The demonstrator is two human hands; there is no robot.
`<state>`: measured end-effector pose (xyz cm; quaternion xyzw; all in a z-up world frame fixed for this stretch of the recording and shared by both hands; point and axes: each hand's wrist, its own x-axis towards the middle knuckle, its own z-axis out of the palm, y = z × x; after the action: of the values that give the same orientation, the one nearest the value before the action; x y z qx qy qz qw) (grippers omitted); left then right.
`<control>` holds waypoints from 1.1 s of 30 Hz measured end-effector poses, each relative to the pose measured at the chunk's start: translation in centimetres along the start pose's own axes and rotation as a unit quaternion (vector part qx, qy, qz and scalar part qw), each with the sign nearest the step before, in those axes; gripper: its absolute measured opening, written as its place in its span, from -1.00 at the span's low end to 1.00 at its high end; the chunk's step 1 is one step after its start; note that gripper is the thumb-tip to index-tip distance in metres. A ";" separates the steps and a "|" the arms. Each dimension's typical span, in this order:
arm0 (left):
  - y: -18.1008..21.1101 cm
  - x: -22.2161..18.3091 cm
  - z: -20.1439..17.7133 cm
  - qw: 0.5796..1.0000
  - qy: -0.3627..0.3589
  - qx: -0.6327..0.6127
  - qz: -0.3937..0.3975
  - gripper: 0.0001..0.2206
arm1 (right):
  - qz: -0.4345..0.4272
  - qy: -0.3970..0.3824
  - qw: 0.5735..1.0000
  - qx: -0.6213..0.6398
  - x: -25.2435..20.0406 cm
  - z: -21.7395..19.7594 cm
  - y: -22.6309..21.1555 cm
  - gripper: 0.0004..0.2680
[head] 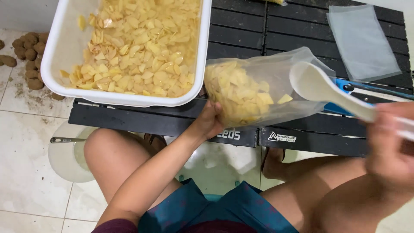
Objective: The person scoops fruit slices from a white tub of water into plastic bags by hand using a large white spoon.
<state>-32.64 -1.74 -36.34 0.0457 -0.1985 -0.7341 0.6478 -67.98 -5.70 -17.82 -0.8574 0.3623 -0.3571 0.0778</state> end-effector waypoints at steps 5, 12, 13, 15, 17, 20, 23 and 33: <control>-0.9 -0.3 0.6 1.000 -0.021 -0.021 -0.001 -0.31 | -0.013 0.036 0.997 0.064 6.8 2.5 -11.0 -0.94; -2.2 -0.3 1.7 0.998 0.018 -0.023 -0.052 -0.17 | 0.103 0.102 0.956 0.254 5.3 4.0 -9.0 -0.95; -2.3 -0.5 1.3 0.998 0.018 -0.024 -0.053 -0.17 | 0.104 0.102 0.956 0.253 5.4 3.8 -9.7 -0.95; -2.6 -0.7 0.7 0.996 0.022 -0.063 -0.056 -0.22 | 0.087 0.074 0.979 0.168 5.6 3.2 -11.1 -0.98; -2.5 -0.8 0.4 0.995 0.035 -0.071 -0.061 -0.23 | 0.053 0.064 0.986 0.142 6.0 2.8 -11.1 -0.96; -2.4 -1.0 0.4 0.991 0.075 -0.083 -0.069 -0.23 | -0.009 0.038 0.994 0.102 6.5 2.2 -11.3 -0.93; -2.0 -0.8 1.4 0.991 0.104 -0.067 -0.058 -0.25 | -0.059 0.009 0.997 0.043 7.9 2.6 -12.4 -0.93; -1.6 -0.8 2.4 0.990 0.113 -0.042 -0.078 -0.28 | 0.028 0.034 0.981 0.191 7.8 3.7 -11.2 -0.92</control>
<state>-34.76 -0.29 -34.87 0.1161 -0.0892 -0.7801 0.6083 -55.42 -3.32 -11.79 -0.8038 0.3132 -0.4461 0.2382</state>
